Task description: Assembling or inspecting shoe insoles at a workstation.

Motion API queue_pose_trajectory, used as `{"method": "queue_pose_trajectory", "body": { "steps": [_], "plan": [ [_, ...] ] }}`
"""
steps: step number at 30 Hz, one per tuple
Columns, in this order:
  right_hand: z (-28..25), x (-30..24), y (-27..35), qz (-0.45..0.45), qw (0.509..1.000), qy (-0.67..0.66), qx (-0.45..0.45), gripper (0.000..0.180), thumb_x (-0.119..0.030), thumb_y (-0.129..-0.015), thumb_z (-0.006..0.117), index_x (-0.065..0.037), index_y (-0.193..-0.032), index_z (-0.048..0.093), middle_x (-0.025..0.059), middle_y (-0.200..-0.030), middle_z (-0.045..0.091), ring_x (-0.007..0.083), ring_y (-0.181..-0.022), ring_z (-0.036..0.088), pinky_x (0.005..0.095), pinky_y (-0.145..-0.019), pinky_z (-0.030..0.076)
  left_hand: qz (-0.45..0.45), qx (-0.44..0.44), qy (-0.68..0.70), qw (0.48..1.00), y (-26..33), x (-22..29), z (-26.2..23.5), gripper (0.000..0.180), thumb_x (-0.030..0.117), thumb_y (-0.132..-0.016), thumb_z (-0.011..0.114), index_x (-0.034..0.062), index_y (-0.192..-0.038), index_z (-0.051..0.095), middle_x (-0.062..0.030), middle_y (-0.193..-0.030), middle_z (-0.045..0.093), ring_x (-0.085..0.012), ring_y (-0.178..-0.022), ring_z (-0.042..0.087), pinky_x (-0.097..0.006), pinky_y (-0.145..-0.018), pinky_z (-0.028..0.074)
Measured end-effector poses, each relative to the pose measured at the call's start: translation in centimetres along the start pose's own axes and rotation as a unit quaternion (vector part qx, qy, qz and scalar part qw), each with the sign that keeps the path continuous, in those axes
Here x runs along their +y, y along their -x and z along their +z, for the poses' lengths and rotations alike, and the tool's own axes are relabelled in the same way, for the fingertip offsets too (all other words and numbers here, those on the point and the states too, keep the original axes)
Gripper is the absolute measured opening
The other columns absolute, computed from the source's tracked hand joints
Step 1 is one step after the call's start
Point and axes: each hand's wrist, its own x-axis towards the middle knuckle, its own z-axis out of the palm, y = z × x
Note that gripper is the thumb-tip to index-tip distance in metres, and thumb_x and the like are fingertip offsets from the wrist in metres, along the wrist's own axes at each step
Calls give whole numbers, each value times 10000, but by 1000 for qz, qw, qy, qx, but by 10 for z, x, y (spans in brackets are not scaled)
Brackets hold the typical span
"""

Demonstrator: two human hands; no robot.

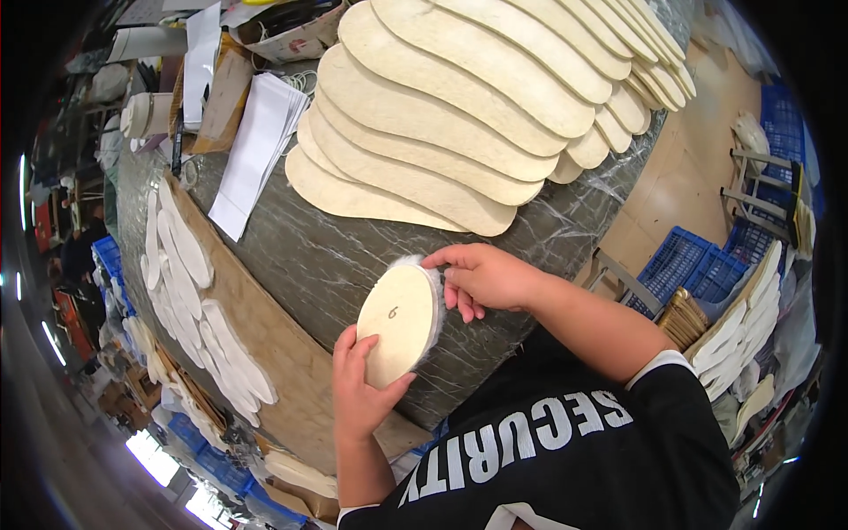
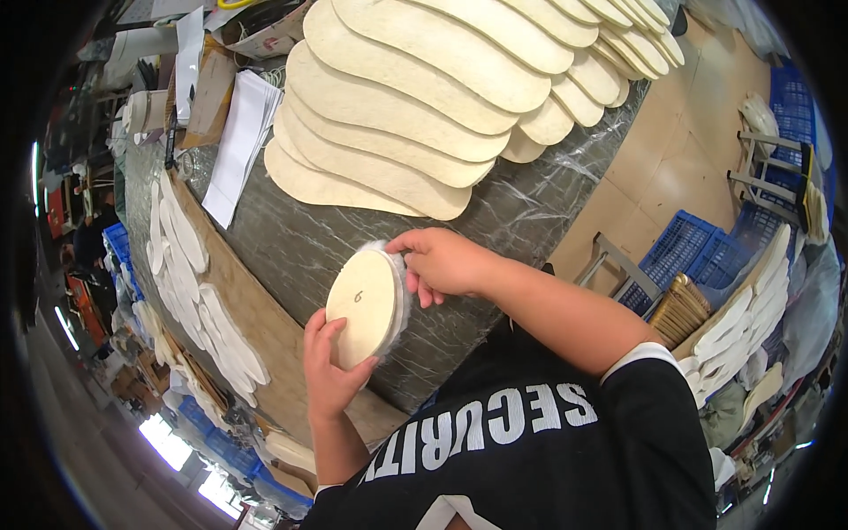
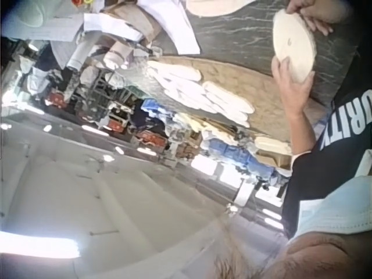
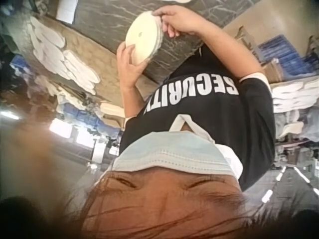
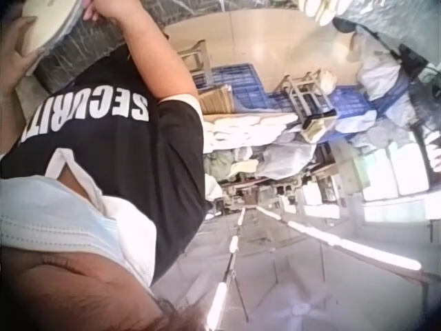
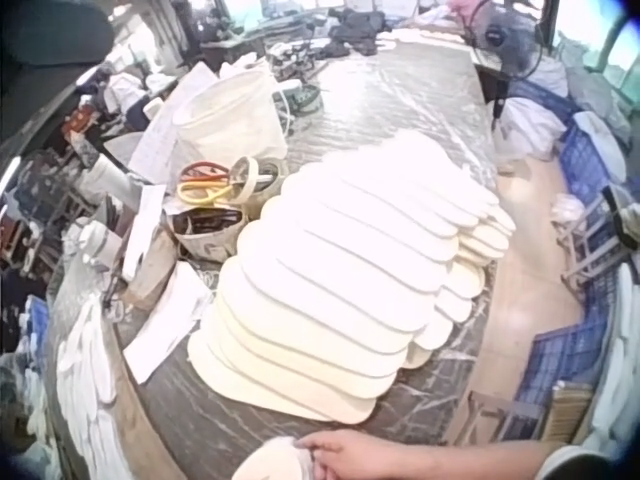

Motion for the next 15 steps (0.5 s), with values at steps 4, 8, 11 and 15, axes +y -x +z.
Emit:
{"method": "queue_pose_trajectory", "body": {
  "steps": [4, 8, 11, 15],
  "plan": [
    [0, -2, 1, 3, 1000, 9, 1, 424, -52, -963, 352, 1, -1379, 412, 92, -786, 585, 130, -548, 592, 240, -467, 466, 13, 11, 1, 1000, -1, 0, 0, 685, 135, -528, 859, 31, -1126, 540, -198, -1272, 471, -358, -1140, 503, -418, -946, 441],
    [1, -2, 1, 9, 999, 27, 17, 424, -45, -957, 352, 3, -1373, 421, 93, -786, 588, 132, -548, 592, 241, -471, 470, 12, 8, 12, 1000, -2, -1, 2, 688, 141, -532, 857, 30, -1131, 536, -192, -1265, 473, -356, -1131, 505, -416, -943, 441],
    [1, -1, 0, 11, 1000, 23, 17, 424, -40, -955, 353, 4, -1370, 423, 94, -784, 588, 135, -548, 592, 241, -472, 473, 14, 7, 16, 1000, -3, -2, 3, 690, 142, -534, 855, 32, -1135, 533, -192, -1262, 472, -357, -1129, 506, -417, -942, 441],
    [0, 0, -1, -6, 1000, 9, 4, 436, -27, -934, 346, 26, -1359, 425, 105, -771, 594, 155, -543, 597, 265, -462, 474, 3, -10, 6, 1000, -3, -3, 3, 690, 137, -537, 853, 32, -1138, 531, -195, -1263, 471, -361, -1128, 508, -422, -940, 443]
  ]
}}
